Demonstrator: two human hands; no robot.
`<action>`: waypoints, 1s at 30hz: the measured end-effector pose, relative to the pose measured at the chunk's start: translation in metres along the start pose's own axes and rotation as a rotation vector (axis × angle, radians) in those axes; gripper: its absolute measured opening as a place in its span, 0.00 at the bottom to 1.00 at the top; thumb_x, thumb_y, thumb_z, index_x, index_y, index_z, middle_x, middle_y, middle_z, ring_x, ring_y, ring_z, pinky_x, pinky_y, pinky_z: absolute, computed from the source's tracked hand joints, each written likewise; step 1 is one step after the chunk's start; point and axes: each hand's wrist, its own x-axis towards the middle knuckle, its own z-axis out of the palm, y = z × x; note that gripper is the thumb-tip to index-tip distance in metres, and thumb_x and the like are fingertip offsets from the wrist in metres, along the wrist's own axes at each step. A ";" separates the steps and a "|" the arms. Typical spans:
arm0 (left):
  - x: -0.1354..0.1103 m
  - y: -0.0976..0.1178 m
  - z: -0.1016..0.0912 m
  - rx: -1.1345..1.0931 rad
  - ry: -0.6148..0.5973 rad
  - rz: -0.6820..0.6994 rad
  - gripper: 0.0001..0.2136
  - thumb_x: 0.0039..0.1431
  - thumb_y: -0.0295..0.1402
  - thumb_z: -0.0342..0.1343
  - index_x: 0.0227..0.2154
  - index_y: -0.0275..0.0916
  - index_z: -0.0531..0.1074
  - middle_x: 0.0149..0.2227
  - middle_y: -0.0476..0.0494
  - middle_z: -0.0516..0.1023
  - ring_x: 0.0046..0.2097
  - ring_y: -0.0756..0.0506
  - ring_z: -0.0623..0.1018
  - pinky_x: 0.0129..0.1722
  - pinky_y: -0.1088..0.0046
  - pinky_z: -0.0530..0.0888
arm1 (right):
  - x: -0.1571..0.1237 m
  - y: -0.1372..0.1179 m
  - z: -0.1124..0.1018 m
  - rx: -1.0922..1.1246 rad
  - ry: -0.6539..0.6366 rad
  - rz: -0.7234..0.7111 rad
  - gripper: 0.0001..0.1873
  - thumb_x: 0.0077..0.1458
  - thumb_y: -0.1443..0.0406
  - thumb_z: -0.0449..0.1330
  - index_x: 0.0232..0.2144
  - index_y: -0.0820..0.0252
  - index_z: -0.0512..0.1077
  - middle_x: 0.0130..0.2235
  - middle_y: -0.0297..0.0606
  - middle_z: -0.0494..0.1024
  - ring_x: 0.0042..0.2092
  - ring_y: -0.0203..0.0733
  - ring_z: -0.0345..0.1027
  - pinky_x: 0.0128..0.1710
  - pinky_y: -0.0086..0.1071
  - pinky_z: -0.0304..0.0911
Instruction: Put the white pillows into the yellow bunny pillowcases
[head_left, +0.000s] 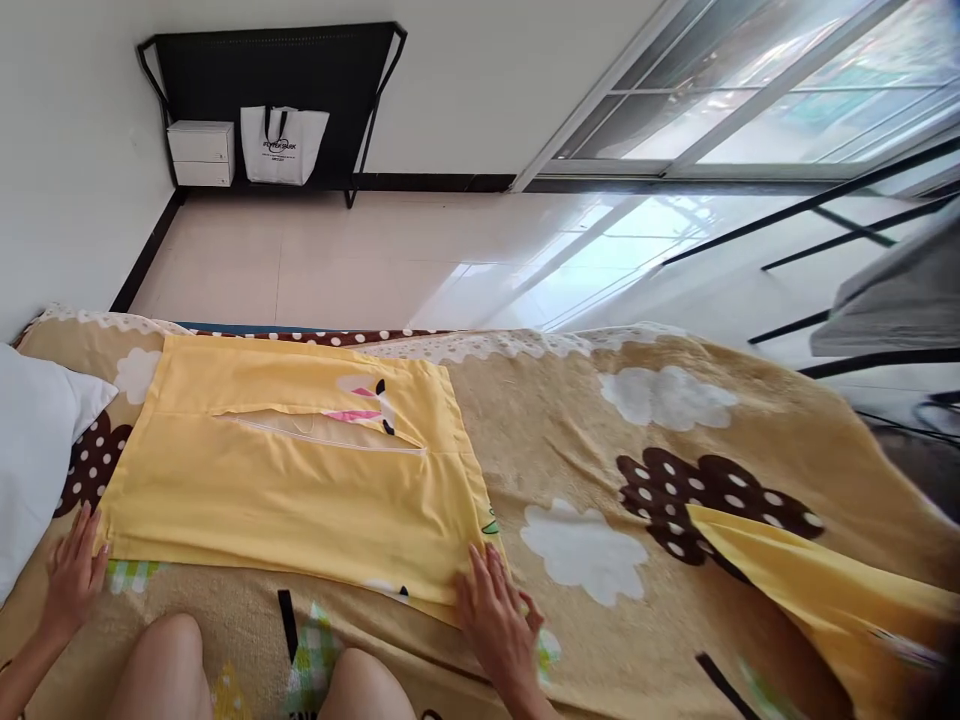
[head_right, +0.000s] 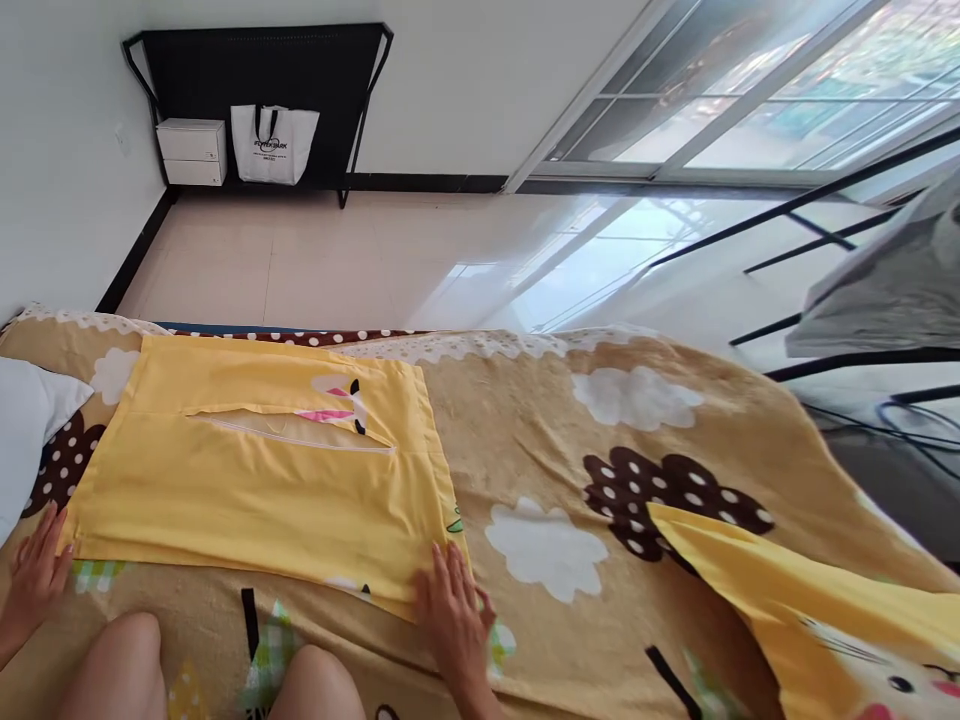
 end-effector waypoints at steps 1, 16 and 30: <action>0.010 0.024 0.007 -0.034 0.053 0.000 0.29 0.65 0.40 0.41 0.68 0.55 0.43 0.69 0.46 0.53 0.65 0.35 0.62 0.62 0.46 0.59 | 0.011 -0.025 -0.001 0.008 0.039 -0.012 0.29 0.64 0.56 0.40 0.60 0.62 0.66 0.61 0.53 0.67 0.60 0.50 0.64 0.57 0.46 0.51; 0.165 0.139 0.072 0.029 -0.302 0.331 0.25 0.68 0.39 0.40 0.67 0.44 0.54 0.68 0.43 0.55 0.69 0.41 0.55 0.67 0.54 0.49 | 0.097 -0.110 0.024 0.293 -0.206 -0.244 0.28 0.65 0.58 0.43 0.65 0.56 0.57 0.65 0.43 0.61 0.67 0.44 0.51 0.65 0.44 0.42; 0.250 0.239 0.098 -0.057 -0.256 0.325 0.24 0.69 0.34 0.37 0.65 0.38 0.57 0.66 0.38 0.59 0.68 0.45 0.57 0.67 0.62 0.47 | 0.206 -0.254 0.023 0.533 -0.289 -0.243 0.29 0.65 0.64 0.42 0.67 0.58 0.52 0.67 0.43 0.57 0.69 0.44 0.45 0.66 0.44 0.39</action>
